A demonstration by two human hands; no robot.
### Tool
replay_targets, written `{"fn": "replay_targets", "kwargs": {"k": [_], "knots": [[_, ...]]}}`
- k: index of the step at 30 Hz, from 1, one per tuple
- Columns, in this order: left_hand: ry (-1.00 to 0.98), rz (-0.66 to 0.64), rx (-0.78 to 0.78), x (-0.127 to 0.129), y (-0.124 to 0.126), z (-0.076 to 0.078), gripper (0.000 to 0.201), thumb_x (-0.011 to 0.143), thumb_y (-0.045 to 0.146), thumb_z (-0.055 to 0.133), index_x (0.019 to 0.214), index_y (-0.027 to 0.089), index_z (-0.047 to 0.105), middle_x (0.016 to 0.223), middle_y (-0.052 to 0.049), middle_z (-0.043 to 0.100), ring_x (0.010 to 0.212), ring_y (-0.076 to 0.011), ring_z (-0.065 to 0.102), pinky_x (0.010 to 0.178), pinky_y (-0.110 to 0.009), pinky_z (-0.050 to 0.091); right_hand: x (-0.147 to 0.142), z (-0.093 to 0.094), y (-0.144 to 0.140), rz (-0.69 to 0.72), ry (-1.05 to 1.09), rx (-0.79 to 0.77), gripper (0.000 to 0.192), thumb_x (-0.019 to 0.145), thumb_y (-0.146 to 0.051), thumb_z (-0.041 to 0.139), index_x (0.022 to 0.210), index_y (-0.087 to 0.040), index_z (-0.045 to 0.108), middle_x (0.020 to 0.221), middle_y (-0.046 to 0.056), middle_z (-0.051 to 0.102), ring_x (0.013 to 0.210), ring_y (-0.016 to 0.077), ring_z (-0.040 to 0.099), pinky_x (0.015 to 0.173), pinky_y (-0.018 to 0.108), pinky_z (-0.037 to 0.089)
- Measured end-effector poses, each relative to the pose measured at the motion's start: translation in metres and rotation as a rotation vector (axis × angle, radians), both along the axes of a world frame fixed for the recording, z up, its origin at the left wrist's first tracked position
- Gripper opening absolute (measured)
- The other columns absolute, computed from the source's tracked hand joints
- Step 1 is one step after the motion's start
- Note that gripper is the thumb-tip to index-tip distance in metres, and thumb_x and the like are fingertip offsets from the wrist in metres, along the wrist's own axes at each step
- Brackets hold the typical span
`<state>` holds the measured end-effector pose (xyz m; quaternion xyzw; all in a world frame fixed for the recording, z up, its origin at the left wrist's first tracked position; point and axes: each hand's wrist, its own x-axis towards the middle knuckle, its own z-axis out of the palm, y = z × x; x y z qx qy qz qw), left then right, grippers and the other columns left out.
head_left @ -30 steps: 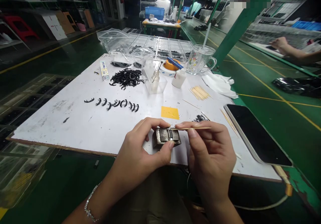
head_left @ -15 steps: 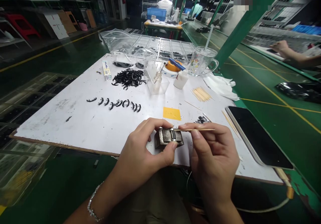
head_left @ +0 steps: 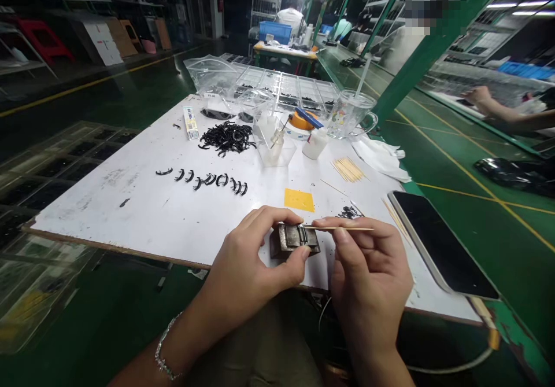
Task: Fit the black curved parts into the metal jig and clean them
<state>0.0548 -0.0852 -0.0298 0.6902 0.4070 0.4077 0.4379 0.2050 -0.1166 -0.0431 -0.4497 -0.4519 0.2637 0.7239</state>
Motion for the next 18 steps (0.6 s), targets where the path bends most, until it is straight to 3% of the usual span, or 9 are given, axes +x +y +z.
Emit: {"fn": "replay_targets", "kwargs": {"k": [5, 7, 13, 18], "knots": [[-0.010, 0.002, 0.004, 0.000, 0.000, -0.001, 0.026, 0.083, 0.023, 0.070, 0.108, 0.026, 0.064, 0.103, 0.005, 0.068, 0.087, -0.0128, 0.059, 0.085, -0.024, 0.046, 0.001, 0.006, 0.005, -0.115, 0.076, 0.170, 0.016, 0.089, -0.009, 0.064, 0.095, -0.024, 0.062, 0.089, -0.003, 0.078, 0.076, 0.0139, 0.073, 0.082, 0.033, 0.056], [-0.012, 0.001, 0.019, 0.000, 0.000, -0.002, 0.025, 0.084, 0.024, 0.070, 0.108, 0.027, 0.064, 0.103, 0.005, 0.068, 0.085, -0.0124, 0.058, 0.085, -0.024, 0.047, 0.006, 0.010, 0.008, -0.164, -0.007, 0.163, 0.016, 0.088, -0.011, 0.066, 0.095, -0.024, 0.061, 0.090, -0.002, 0.078, 0.080, 0.0160, 0.074, 0.083, 0.035, 0.056], [0.007, 0.002, 0.054, 0.000, 0.001, -0.004, 0.025, 0.085, 0.022, 0.069, 0.108, 0.027, 0.063, 0.103, 0.005, 0.067, 0.084, -0.0127, 0.058, 0.086, -0.025, 0.047, 0.035, 0.015, 0.025, -0.214, -0.694, -0.228, 0.007, 0.089, -0.028, 0.067, 0.094, -0.025, 0.064, 0.099, 0.003, 0.078, 0.097, 0.0242, 0.073, 0.085, 0.040, 0.053], [0.012, 0.004, 0.075, -0.001, 0.001, -0.005, 0.024, 0.085, 0.023, 0.068, 0.108, 0.026, 0.063, 0.104, 0.005, 0.067, 0.082, -0.0125, 0.058, 0.086, -0.025, 0.047, 0.039, 0.010, 0.034, -0.152, -0.835, -0.376, 0.014, 0.091, -0.038, 0.060, 0.093, -0.024, 0.061, 0.096, 0.005, 0.077, 0.090, 0.0270, 0.073, 0.079, 0.041, 0.051]]}}
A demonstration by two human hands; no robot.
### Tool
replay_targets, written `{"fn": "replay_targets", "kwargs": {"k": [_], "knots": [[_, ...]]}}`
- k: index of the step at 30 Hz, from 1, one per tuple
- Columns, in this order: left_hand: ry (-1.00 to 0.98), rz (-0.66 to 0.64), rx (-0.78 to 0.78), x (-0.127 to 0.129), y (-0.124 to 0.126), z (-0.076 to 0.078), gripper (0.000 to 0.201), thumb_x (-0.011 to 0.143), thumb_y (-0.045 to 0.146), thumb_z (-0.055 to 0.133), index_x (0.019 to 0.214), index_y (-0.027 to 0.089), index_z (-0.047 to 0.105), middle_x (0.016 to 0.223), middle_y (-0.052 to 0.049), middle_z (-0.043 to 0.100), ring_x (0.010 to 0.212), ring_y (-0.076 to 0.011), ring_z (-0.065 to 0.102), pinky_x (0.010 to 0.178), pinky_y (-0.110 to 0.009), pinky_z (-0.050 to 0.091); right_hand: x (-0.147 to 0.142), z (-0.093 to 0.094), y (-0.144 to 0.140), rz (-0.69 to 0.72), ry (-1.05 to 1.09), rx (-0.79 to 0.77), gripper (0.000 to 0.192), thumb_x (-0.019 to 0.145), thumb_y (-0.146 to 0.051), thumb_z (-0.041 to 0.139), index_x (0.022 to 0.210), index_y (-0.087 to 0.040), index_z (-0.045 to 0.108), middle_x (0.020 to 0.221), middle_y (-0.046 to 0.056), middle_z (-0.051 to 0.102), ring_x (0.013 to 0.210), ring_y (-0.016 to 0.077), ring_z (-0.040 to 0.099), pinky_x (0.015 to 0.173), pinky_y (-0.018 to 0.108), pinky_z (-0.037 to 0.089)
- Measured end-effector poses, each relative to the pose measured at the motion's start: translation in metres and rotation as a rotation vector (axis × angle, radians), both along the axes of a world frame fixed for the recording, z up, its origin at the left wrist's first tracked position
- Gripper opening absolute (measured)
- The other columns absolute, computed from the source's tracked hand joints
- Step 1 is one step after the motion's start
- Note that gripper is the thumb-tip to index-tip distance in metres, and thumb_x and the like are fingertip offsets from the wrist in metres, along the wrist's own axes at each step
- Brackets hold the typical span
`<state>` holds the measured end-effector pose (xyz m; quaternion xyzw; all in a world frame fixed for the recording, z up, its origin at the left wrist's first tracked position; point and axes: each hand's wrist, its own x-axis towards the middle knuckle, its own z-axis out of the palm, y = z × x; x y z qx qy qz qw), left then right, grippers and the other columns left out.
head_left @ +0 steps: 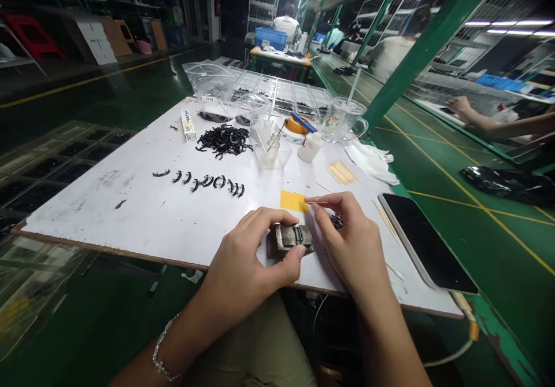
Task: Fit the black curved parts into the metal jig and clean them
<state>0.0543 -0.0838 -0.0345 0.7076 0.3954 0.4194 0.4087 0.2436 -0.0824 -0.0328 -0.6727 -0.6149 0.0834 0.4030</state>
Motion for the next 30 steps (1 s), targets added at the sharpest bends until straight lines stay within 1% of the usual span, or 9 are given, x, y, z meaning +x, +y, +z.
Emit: {"fn": "replay_targets", "kwargs": {"k": [7, 9, 11, 13, 14, 17, 20, 24, 30], "knots": [[-0.007, 0.001, 0.005, 0.000, -0.001, 0.000, 0.023, 0.086, 0.023, 0.067, 0.108, 0.025, 0.063, 0.104, 0.004, 0.068, 0.082, -0.0125, 0.058, 0.086, -0.025, 0.048, -0.001, -0.002, -0.002, -0.022, 0.018, -0.025, 0.015, 0.090, -0.039, 0.062, 0.092, -0.024, 0.061, 0.093, 0.006, 0.077, 0.087, 0.0281, 0.073, 0.076, 0.041, 0.051], [-0.009, 0.003, -0.003, 0.001, -0.001, 0.000, 0.024, 0.085, 0.023, 0.067, 0.109, 0.026, 0.063, 0.103, 0.004, 0.068, 0.082, -0.0124, 0.058, 0.085, -0.025, 0.048, -0.002, 0.000, -0.004, -0.018, 0.063, 0.032, 0.012, 0.091, -0.036, 0.064, 0.092, -0.024, 0.061, 0.094, 0.005, 0.077, 0.089, 0.0266, 0.073, 0.078, 0.040, 0.051], [-0.012, 0.007, -0.011, 0.001, -0.001, 0.000, 0.024, 0.085, 0.024, 0.068, 0.108, 0.026, 0.063, 0.103, 0.004, 0.068, 0.081, -0.0123, 0.058, 0.084, -0.024, 0.048, -0.003, 0.002, -0.006, 0.005, 0.203, 0.180, 0.009, 0.091, -0.031, 0.066, 0.094, -0.025, 0.061, 0.098, 0.004, 0.077, 0.095, 0.0237, 0.073, 0.084, 0.039, 0.052], [-0.012, 0.009, -0.016, 0.001, -0.001, 0.000, 0.024, 0.085, 0.025, 0.069, 0.108, 0.026, 0.063, 0.103, 0.004, 0.068, 0.079, -0.0119, 0.058, 0.083, -0.024, 0.048, -0.006, 0.006, -0.009, 0.075, 0.431, 0.328, 0.009, 0.092, -0.026, 0.067, 0.096, -0.026, 0.059, 0.099, 0.002, 0.077, 0.099, 0.0202, 0.072, 0.092, 0.038, 0.052], [-0.010, 0.007, -0.016, 0.001, -0.001, 0.000, 0.024, 0.085, 0.025, 0.069, 0.108, 0.026, 0.063, 0.103, 0.004, 0.068, 0.079, -0.0118, 0.058, 0.083, -0.024, 0.048, -0.008, 0.008, -0.011, 0.125, 0.554, 0.370, 0.009, 0.092, -0.023, 0.067, 0.097, -0.026, 0.059, 0.098, 0.000, 0.077, 0.098, 0.0188, 0.073, 0.095, 0.037, 0.052], [0.000, 0.000, -0.009, 0.000, -0.001, 0.000, 0.024, 0.086, 0.025, 0.068, 0.109, 0.026, 0.063, 0.103, 0.004, 0.068, 0.080, -0.0121, 0.058, 0.084, -0.024, 0.048, -0.015, 0.010, -0.016, 0.264, 0.855, 0.388, 0.011, 0.092, -0.015, 0.063, 0.095, -0.025, 0.060, 0.091, -0.002, 0.078, 0.091, 0.0158, 0.074, 0.093, 0.035, 0.055], [0.003, -0.005, 0.012, 0.000, -0.001, 0.000, 0.026, 0.086, 0.024, 0.068, 0.111, 0.026, 0.062, 0.103, 0.004, 0.068, 0.084, -0.0127, 0.060, 0.086, -0.024, 0.048, -0.024, 0.007, -0.023, 0.349, 1.006, 0.368, 0.014, 0.092, -0.010, 0.060, 0.094, -0.024, 0.062, 0.088, -0.002, 0.078, 0.088, 0.0141, 0.075, 0.089, 0.032, 0.058], [0.008, -0.011, 0.039, 0.000, -0.002, 0.001, 0.025, 0.086, 0.021, 0.067, 0.110, 0.025, 0.061, 0.104, 0.004, 0.068, 0.087, -0.0123, 0.061, 0.088, -0.024, 0.048, -0.033, -0.002, -0.028, 0.411, 1.051, 0.343, 0.016, 0.090, -0.007, 0.059, 0.093, -0.023, 0.063, 0.085, -0.001, 0.077, 0.089, 0.0146, 0.074, 0.090, 0.034, 0.059], [0.020, -0.004, 0.058, 0.000, -0.003, 0.002, 0.025, 0.087, 0.020, 0.067, 0.110, 0.025, 0.060, 0.104, 0.004, 0.067, 0.088, -0.0127, 0.062, 0.087, -0.024, 0.048, -0.034, -0.008, -0.031, 0.378, 0.984, 0.334, 0.016, 0.091, -0.009, 0.059, 0.095, -0.024, 0.062, 0.084, -0.001, 0.076, 0.089, 0.0176, 0.073, 0.091, 0.041, 0.059]]}}
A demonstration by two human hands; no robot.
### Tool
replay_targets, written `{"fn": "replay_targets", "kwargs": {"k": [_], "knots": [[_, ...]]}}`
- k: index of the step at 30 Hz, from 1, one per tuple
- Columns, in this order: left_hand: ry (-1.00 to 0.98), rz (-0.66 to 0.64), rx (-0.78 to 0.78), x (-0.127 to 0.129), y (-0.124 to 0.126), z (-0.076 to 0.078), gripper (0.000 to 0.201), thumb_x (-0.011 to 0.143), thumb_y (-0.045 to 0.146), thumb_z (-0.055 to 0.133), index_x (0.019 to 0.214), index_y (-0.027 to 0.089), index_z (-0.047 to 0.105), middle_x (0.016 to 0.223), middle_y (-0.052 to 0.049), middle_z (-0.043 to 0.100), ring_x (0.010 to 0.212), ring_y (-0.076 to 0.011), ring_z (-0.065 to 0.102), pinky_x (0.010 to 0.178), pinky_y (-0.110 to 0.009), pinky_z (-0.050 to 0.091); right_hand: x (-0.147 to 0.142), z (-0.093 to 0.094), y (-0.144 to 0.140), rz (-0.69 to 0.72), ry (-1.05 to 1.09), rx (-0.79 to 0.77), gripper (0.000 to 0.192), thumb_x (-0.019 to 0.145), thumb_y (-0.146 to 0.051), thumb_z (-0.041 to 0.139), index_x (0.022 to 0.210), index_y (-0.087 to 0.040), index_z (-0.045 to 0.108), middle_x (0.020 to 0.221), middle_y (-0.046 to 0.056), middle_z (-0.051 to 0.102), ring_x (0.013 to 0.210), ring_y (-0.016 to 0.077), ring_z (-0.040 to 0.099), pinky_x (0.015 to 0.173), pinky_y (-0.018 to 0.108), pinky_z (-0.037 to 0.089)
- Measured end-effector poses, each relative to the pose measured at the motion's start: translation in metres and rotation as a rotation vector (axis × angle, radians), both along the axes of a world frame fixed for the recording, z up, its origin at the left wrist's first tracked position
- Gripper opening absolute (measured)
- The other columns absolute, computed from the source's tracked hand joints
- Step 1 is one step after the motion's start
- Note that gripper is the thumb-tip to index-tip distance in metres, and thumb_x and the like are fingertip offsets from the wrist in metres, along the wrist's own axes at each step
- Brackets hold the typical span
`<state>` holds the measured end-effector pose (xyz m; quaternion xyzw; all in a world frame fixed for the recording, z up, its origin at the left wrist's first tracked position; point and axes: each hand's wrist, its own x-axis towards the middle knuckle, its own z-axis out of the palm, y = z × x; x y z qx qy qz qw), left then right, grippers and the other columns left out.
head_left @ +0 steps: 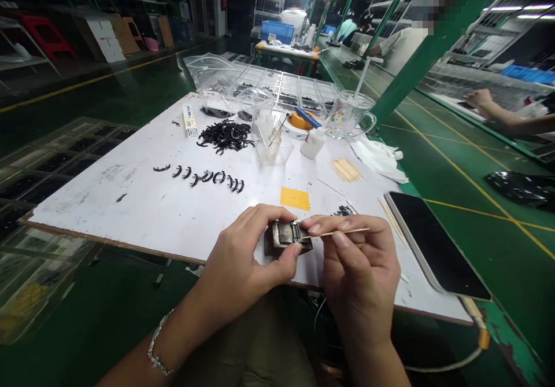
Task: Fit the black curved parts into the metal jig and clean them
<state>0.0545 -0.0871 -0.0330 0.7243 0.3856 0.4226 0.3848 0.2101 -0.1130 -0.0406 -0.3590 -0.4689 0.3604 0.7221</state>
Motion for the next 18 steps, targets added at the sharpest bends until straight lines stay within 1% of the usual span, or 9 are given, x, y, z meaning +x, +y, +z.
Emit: {"fn": "replay_targets", "kwargs": {"k": [4, 13, 18], "knots": [[-0.002, 0.000, -0.009, -0.0004, -0.0002, 0.0006, 0.025, 0.087, 0.020, 0.067, 0.110, 0.025, 0.060, 0.106, 0.004, 0.067, 0.089, -0.0128, 0.062, 0.086, -0.024, 0.048, 0.0008, -0.0016, -0.0021, -0.003, -0.023, -0.007, 0.014, 0.092, -0.011, 0.060, 0.096, -0.025, 0.062, 0.084, -0.001, 0.075, 0.090, 0.0181, 0.073, 0.091, 0.041, 0.059], [0.006, -0.003, -0.009, 0.0001, 0.0006, 0.0005, 0.026, 0.087, 0.020, 0.067, 0.111, 0.026, 0.059, 0.105, 0.005, 0.066, 0.085, -0.0109, 0.061, 0.085, -0.022, 0.048, -0.0005, -0.0035, -0.0039, -0.021, -0.068, -0.008, 0.015, 0.093, -0.011, 0.061, 0.097, -0.026, 0.061, 0.086, -0.001, 0.074, 0.092, 0.0180, 0.073, 0.093, 0.041, 0.058], [0.010, -0.002, -0.002, 0.0004, 0.0000, -0.0011, 0.027, 0.088, 0.020, 0.067, 0.112, 0.026, 0.058, 0.104, 0.005, 0.065, 0.085, -0.0108, 0.061, 0.084, -0.022, 0.048, -0.0014, -0.0032, -0.0044, -0.053, -0.097, 0.004, 0.015, 0.093, -0.012, 0.060, 0.098, -0.026, 0.060, 0.086, 0.000, 0.074, 0.092, 0.0188, 0.073, 0.093, 0.043, 0.058]]}}
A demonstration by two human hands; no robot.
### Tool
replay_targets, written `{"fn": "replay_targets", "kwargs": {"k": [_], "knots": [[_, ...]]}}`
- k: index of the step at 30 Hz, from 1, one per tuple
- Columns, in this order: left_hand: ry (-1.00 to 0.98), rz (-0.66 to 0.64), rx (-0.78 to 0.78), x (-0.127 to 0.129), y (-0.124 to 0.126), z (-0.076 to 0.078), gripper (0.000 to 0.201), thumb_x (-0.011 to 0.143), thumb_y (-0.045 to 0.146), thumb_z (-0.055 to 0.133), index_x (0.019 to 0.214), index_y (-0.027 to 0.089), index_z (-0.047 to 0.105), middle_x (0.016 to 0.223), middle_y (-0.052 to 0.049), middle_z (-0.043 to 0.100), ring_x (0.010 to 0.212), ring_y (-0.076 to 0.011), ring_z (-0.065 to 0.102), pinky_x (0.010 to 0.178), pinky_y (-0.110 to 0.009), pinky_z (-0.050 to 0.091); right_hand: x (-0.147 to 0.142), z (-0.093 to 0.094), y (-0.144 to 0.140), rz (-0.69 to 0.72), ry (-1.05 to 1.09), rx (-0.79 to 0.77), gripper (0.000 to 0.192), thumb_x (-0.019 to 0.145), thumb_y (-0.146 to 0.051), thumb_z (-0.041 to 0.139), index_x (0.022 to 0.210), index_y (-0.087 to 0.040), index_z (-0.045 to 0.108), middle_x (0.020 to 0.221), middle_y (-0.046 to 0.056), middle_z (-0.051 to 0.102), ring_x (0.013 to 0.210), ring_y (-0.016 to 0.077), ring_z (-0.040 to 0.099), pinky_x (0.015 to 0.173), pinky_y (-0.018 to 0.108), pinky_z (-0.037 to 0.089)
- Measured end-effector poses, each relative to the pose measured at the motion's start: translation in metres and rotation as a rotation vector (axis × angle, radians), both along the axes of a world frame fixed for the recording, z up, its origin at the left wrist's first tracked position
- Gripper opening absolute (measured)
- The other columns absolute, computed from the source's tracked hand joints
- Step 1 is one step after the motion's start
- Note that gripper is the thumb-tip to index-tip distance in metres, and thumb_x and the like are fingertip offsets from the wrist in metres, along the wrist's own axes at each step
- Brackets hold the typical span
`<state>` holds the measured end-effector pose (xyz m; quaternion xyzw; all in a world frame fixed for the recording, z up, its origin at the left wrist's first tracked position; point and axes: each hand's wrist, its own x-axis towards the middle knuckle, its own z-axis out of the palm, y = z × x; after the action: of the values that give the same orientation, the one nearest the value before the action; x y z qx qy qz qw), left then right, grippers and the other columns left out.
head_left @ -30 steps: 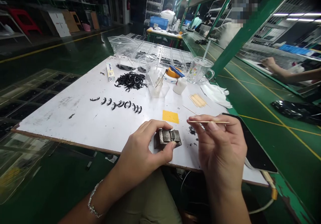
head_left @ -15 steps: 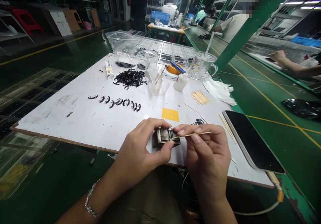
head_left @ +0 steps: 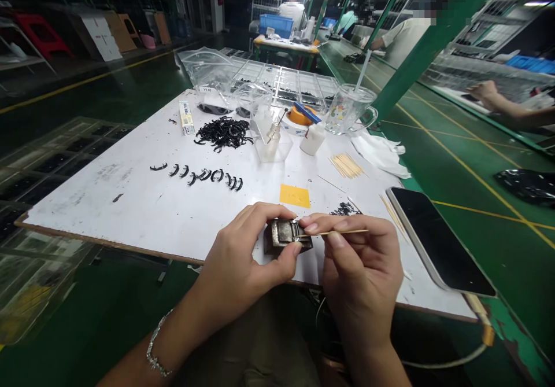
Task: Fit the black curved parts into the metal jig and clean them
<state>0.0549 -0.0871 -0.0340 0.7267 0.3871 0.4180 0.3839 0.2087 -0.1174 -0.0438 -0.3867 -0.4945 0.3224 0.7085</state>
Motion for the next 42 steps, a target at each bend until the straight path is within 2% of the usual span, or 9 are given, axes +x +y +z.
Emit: {"fn": "replay_targets", "kwargs": {"k": [13, 21, 23, 28, 31, 35, 37, 39, 42], "knots": [[-0.003, -0.007, 0.001, -0.001, 0.000, 0.001, 0.025, 0.088, 0.021, 0.067, 0.111, 0.025, 0.059, 0.103, 0.002, 0.066, 0.088, -0.0140, 0.062, 0.087, -0.026, 0.049, -0.002, 0.001, 0.000, -0.054, -0.018, 0.002, 0.015, 0.093, -0.013, 0.059, 0.098, -0.027, 0.060, 0.086, -0.001, 0.074, 0.089, 0.0196, 0.072, 0.091, 0.045, 0.058], [0.000, -0.007, -0.007, 0.000, 0.001, 0.000, 0.026, 0.088, 0.022, 0.067, 0.112, 0.027, 0.059, 0.104, 0.005, 0.065, 0.085, -0.0115, 0.060, 0.087, -0.023, 0.048, -0.002, 0.002, 0.000, -0.041, -0.020, 0.016, 0.016, 0.092, -0.011, 0.059, 0.098, -0.026, 0.061, 0.087, -0.001, 0.075, 0.092, 0.0199, 0.073, 0.090, 0.042, 0.058], [0.007, -0.002, -0.015, 0.000, 0.001, 0.001, 0.026, 0.088, 0.022, 0.068, 0.111, 0.026, 0.059, 0.102, 0.004, 0.065, 0.085, -0.0119, 0.060, 0.087, -0.023, 0.048, -0.003, 0.004, 0.001, -0.105, 0.001, 0.021, 0.017, 0.091, -0.010, 0.059, 0.097, -0.027, 0.060, 0.085, -0.001, 0.074, 0.086, 0.0193, 0.073, 0.087, 0.042, 0.058], [0.009, 0.001, -0.017, 0.000, 0.001, 0.001, 0.025, 0.088, 0.022, 0.067, 0.112, 0.025, 0.059, 0.103, 0.002, 0.066, 0.085, -0.0141, 0.060, 0.086, -0.026, 0.049, 0.008, 0.016, 0.007, -0.391, 0.086, 0.043, 0.018, 0.088, -0.012, 0.059, 0.094, -0.029, 0.057, 0.079, -0.003, 0.070, 0.074, 0.0185, 0.069, 0.080, 0.040, 0.057], [0.009, -0.005, -0.006, 0.000, 0.002, 0.001, 0.025, 0.088, 0.022, 0.066, 0.112, 0.025, 0.059, 0.104, 0.001, 0.066, 0.084, -0.0145, 0.060, 0.086, -0.028, 0.050, 0.030, 0.025, 0.014, -0.423, -0.234, 0.084, 0.016, 0.088, -0.015, 0.065, 0.096, -0.028, 0.060, 0.086, 0.000, 0.071, 0.082, 0.0217, 0.069, 0.083, 0.043, 0.055], [0.004, -0.006, 0.003, 0.000, 0.002, 0.000, 0.024, 0.088, 0.021, 0.065, 0.112, 0.025, 0.059, 0.106, 0.002, 0.066, 0.083, -0.0138, 0.060, 0.085, -0.027, 0.049, 0.065, 0.035, 0.030, -0.492, -1.187, 0.135, 0.014, 0.092, -0.019, 0.060, 0.102, -0.027, 0.064, 0.095, 0.006, 0.073, 0.092, 0.0278, 0.069, 0.085, 0.046, 0.049], [0.006, -0.008, 0.005, -0.001, 0.002, 0.000, 0.024, 0.088, 0.021, 0.065, 0.112, 0.025, 0.059, 0.107, 0.002, 0.066, 0.082, -0.0136, 0.059, 0.084, -0.027, 0.049, 0.077, 0.039, 0.039, -0.459, -1.575, 0.194, 0.016, 0.094, -0.016, 0.055, 0.104, -0.024, 0.065, 0.098, 0.008, 0.074, 0.098, 0.0310, 0.067, 0.085, 0.047, 0.046], [0.008, -0.010, 0.008, -0.001, 0.002, -0.001, 0.024, 0.088, 0.022, 0.065, 0.111, 0.025, 0.060, 0.108, 0.001, 0.067, 0.083, -0.0139, 0.060, 0.084, -0.027, 0.049, 0.084, 0.040, 0.049, -0.420, -1.805, 0.202, 0.018, 0.095, -0.012, 0.052, 0.102, -0.020, 0.066, 0.102, 0.011, 0.075, 0.103, 0.0322, 0.065, 0.085, 0.046, 0.044], [0.014, -0.012, 0.013, -0.002, 0.003, 0.000, 0.023, 0.088, 0.023, 0.065, 0.111, 0.024, 0.060, 0.109, 0.000, 0.067, 0.084, -0.0147, 0.060, 0.084, -0.028, 0.050, 0.088, 0.038, 0.061, -0.347, -1.987, 0.133, 0.020, 0.094, -0.008, 0.050, 0.098, -0.018, 0.066, 0.105, 0.011, 0.074, 0.105, 0.0311, 0.062, 0.086, 0.046, 0.042]]}}
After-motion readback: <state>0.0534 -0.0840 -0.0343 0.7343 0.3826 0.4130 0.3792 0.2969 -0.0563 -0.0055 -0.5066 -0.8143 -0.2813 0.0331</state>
